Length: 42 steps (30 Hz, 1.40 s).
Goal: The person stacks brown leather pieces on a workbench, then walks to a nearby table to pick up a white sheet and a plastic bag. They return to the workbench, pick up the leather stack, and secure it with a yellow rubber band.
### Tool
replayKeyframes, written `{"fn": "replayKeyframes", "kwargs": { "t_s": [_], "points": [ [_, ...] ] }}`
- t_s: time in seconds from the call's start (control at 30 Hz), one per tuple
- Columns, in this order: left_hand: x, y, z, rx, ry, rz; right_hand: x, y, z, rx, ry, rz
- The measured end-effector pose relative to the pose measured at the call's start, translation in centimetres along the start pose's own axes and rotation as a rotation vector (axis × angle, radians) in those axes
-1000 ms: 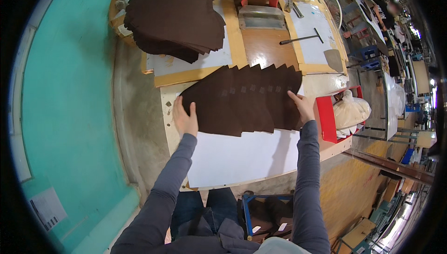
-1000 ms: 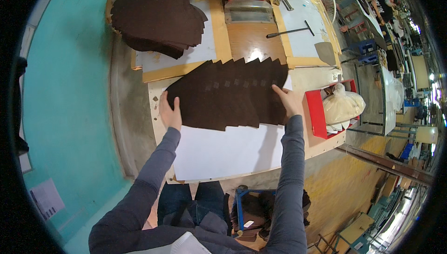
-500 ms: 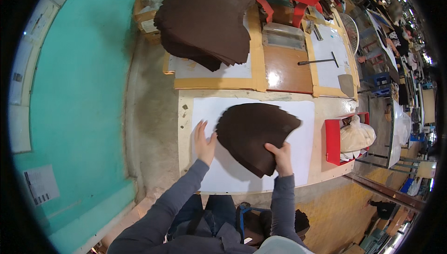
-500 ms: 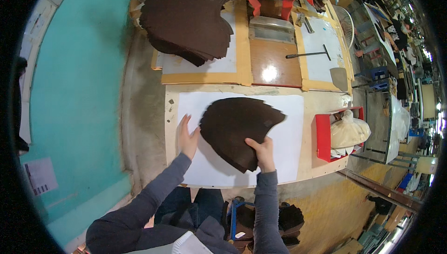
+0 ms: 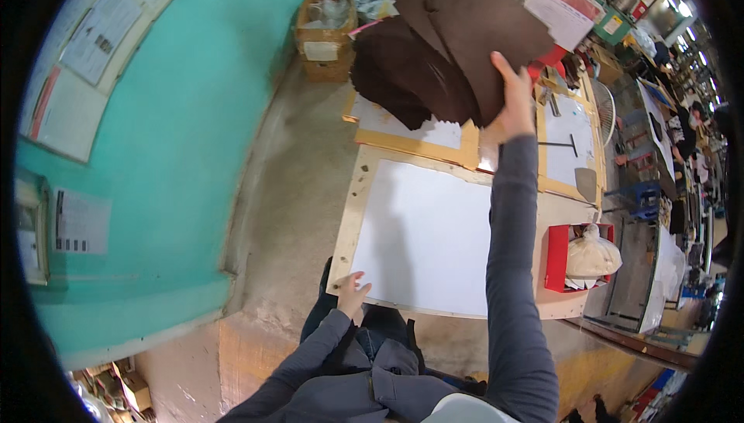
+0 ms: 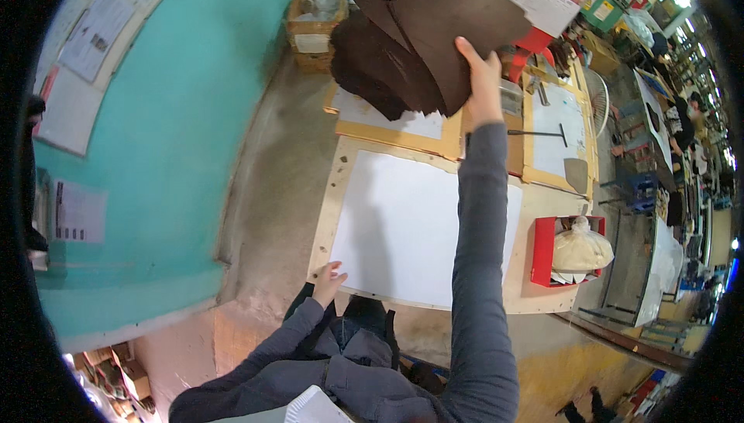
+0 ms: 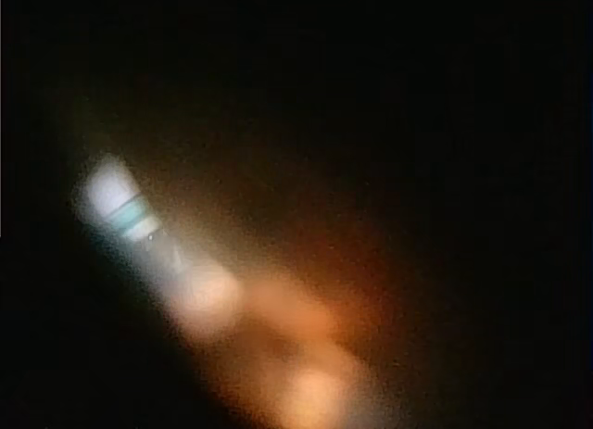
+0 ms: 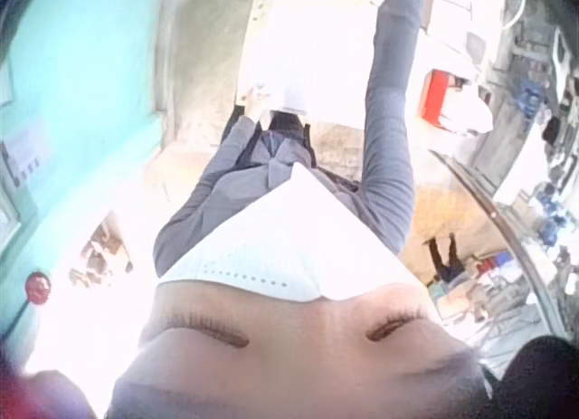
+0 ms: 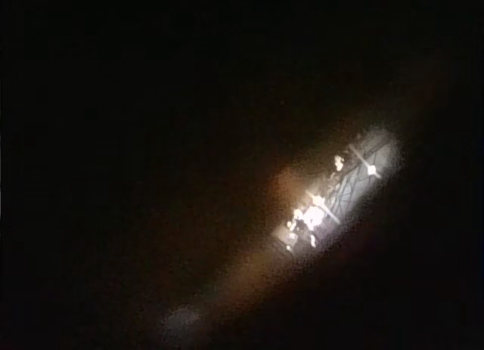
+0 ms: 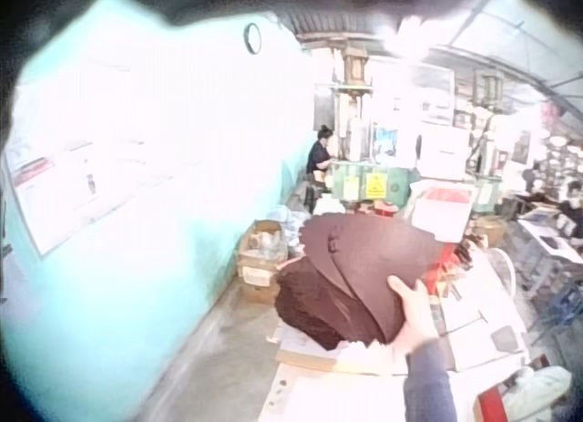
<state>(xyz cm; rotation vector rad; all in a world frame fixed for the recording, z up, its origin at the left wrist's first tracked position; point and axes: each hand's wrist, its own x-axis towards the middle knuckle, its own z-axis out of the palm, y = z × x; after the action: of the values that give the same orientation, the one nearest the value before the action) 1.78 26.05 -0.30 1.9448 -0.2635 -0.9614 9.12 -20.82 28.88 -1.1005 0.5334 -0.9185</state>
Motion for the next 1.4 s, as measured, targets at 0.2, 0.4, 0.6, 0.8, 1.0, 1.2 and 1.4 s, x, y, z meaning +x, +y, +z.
{"fn": "replayKeyframes", "kwargs": {
  "t_s": [0.2, 0.4, 0.6, 0.8, 1.0, 1.2, 1.4],
  "points": [
    [-2.3, -0.6, -4.3, -0.248, 0.014, -0.057, 6.9, 13.2, 1.2, -0.862, 0.180, -0.237],
    [-1.8, -3.8, -8.1, -0.392, 0.094, -0.120, -3.0, 13.5, -3.1, -0.972, 0.312, -0.288],
    [-2.2, -1.2, -11.1, -0.366, -0.115, -0.261, -33.9, 23.8, -10.5, -0.393, 0.255, 0.388],
    [-2.1, -2.3, -15.4, -0.140, -0.333, -0.178, -49.7, 23.6, -8.6, -0.617, 0.640, 0.453],
    [-2.4, -3.3, -19.6, -0.001, -0.472, -0.094, -49.9, 24.9, -3.0, -1.422, 0.095, -0.031],
    [-2.1, -4.5, -23.9, 0.089, -0.518, 0.110, -47.1, 28.2, 1.0, -1.735, -0.067, -0.081],
    [-2.7, -7.4, -28.5, 0.100, -0.510, 0.114, -46.0, 29.8, 3.7, -1.845, -0.118, 0.224]
  ]
}}
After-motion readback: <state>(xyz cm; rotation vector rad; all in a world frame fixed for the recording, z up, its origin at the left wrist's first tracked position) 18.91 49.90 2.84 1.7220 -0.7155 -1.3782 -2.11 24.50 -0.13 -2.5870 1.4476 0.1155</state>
